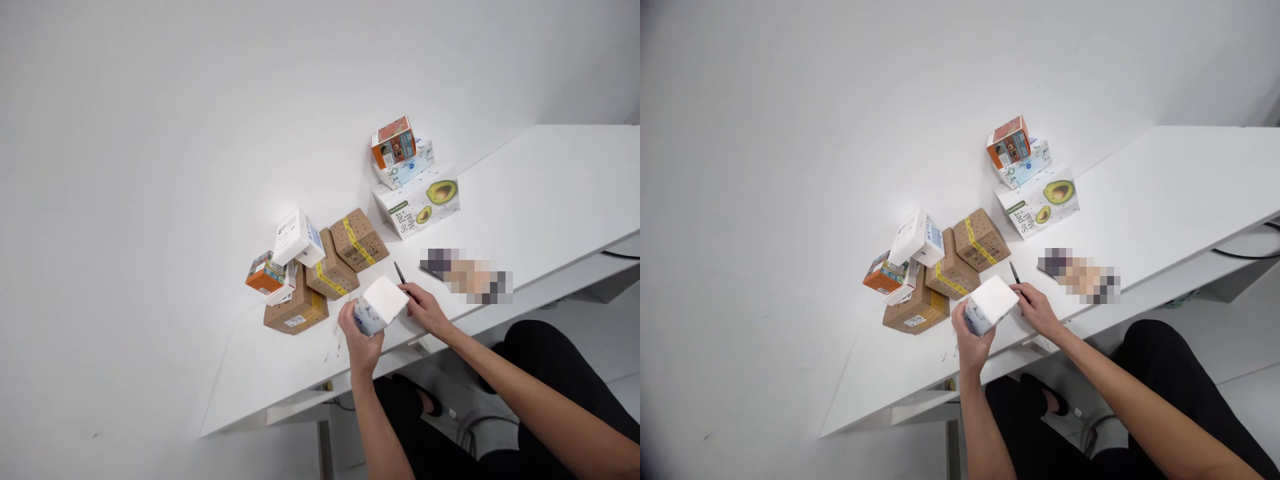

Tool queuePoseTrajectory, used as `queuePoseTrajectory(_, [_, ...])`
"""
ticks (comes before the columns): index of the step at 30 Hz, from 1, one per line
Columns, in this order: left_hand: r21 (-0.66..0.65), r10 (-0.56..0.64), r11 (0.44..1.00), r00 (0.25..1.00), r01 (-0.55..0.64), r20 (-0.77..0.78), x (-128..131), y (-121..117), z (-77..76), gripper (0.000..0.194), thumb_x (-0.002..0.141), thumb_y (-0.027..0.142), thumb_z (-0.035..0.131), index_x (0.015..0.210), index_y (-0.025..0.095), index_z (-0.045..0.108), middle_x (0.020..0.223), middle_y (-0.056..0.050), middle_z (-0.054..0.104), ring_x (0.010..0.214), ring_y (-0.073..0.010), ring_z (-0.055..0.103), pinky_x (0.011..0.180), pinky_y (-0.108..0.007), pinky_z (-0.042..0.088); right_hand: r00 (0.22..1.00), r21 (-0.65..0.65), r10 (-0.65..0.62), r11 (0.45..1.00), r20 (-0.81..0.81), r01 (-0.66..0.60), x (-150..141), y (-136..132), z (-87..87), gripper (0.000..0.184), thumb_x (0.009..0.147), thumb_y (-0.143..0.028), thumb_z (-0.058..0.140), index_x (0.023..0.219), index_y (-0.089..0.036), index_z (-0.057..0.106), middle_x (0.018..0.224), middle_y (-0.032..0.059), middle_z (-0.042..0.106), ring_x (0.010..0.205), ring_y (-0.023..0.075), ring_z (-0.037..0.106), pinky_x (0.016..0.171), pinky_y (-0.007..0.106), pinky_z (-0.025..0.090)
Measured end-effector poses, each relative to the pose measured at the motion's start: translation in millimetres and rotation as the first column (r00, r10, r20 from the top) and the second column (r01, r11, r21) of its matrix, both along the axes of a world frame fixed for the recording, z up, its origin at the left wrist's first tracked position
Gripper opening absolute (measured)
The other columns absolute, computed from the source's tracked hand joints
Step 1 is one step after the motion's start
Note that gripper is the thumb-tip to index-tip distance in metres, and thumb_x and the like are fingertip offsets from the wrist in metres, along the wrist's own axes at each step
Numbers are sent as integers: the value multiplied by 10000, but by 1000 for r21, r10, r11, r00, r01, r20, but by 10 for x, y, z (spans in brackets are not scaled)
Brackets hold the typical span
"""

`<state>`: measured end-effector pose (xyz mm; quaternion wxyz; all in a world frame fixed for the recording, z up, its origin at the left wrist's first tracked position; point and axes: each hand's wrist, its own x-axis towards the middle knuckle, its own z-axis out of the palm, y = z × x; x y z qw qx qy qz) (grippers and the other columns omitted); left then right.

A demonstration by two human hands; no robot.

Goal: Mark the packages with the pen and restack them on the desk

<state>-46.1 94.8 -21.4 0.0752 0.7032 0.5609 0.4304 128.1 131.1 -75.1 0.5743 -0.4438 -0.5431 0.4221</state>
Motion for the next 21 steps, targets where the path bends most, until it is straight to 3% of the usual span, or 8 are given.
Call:
queuePoseTrajectory(3, [17,-5,1000,970,10,-244,-41,-25,155,672,676,143,626,1289,229,366,1249,-133,485,1211,-306,442,1037,-502,337,1000,-21,-22,1000,-8,22,-4,-8,22,268,877,-322,428,1001,-211,638,894,46,637,521,110,542,523,272,471])
queuePoseTrajectory(8, [-126,97,979,914,-159,-394,-54,-64,254,681,684,133,600,1318,262,386,1298,-129,484,1229,-347,417,998,-527,352,996,-65,-85,994,-22,83,3,-28,43,289,871,-324,428,1025,-190,632,645,-5,590,512,130,539,556,278,462])
queuePoseTrajectory(11, [-190,51,973,925,-131,-376,-69,-52,259,741,720,176,606,1393,278,313,1363,-124,442,1275,-340,381,1019,-519,348,994,-95,-89,992,-64,82,8,-32,27,310,878,-352,433,1065,-186,616,666,2,608,512,132,531,547,279,456])
queuePoseTrajectory(14, [-190,8,979,948,-72,-319,-98,-17,226,721,763,221,601,1413,254,289,1375,-131,422,1301,-316,367,1054,-502,334,988,-113,-67,992,-139,51,13,-34,-3,325,890,-391,430,1081,-199,608,870,46,667,535,121,516,530,274,452])
queuePoseTrajectory(17, [-195,13,978,959,-72,-284,-110,9,165,662,784,255,602,1389,231,334,1385,-143,409,1317,-315,351,1067,-502,323,965,-97,-34,995,-259,9,18,-36,-32,344,905,-415,403,1100,-207,596,1046,70,655,564,114,499,524,273,449])
queuePoseTrajectory(21, [-214,44,971,960,-105,-276,-85,20,109,685,792,282,606,1406,220,309,1421,-153,385,1341,-326,313,1088,-522,280,927,-61,-1,998,-375,-24,23,-27,-68,346,905,-394,374,1123,-205,565,1073,79,649,578,118,497,532,286,452])
